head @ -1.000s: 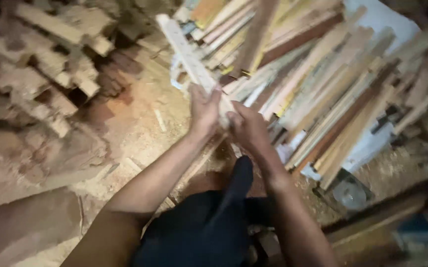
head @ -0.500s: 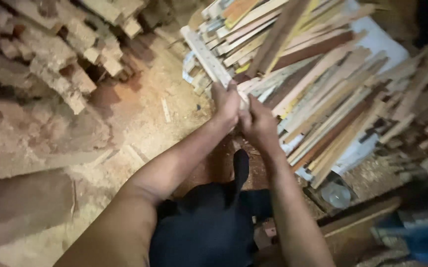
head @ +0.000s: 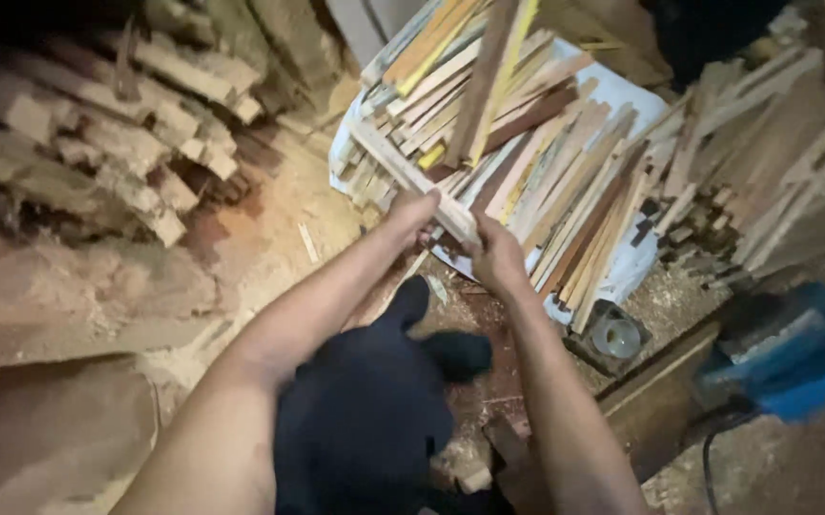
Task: Planing and sorting thin wooden strips using an electric hand planer
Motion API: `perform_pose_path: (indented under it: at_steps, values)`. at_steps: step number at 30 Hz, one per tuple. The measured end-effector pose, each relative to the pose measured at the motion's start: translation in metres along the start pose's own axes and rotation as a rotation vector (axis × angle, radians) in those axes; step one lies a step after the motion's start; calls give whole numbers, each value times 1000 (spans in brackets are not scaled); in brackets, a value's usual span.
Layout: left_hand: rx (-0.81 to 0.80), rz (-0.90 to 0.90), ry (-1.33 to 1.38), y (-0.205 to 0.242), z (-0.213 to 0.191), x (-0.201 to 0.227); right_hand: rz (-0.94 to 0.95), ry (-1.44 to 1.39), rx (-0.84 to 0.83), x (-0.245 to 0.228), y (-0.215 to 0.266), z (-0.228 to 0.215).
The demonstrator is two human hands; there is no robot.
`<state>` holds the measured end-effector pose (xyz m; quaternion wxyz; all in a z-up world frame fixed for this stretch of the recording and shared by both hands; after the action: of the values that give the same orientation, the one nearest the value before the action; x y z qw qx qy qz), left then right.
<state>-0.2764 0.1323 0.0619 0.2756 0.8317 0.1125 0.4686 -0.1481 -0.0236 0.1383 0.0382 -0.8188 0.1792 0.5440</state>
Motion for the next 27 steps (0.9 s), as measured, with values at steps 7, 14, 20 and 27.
perform_pose_path:
  at_steps: [7,14,20,27]
  values:
    - [-199,-77,-207,0,-24,-5,132,-203,-14,-18,-24,-7]
    - [-141,-89,98,23,-39,28,354,-439,638,20,-121,-40]
    - [28,-29,81,18,-60,7,590,-102,509,-11,-187,-14]
    - [47,19,353,12,-76,-4,173,-543,488,-51,-121,-27]
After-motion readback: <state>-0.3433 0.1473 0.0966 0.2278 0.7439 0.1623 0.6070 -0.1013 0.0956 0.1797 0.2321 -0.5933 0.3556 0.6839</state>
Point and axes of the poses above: each hand's wrist, its own y-axis away from the middle knuckle, its own z-axis out of the palm, x = y × z, the point moved 6 cm from there along -y, towards the middle knuckle, and after that the axes turned 9 degrees about -y, right-handed, at the moved point
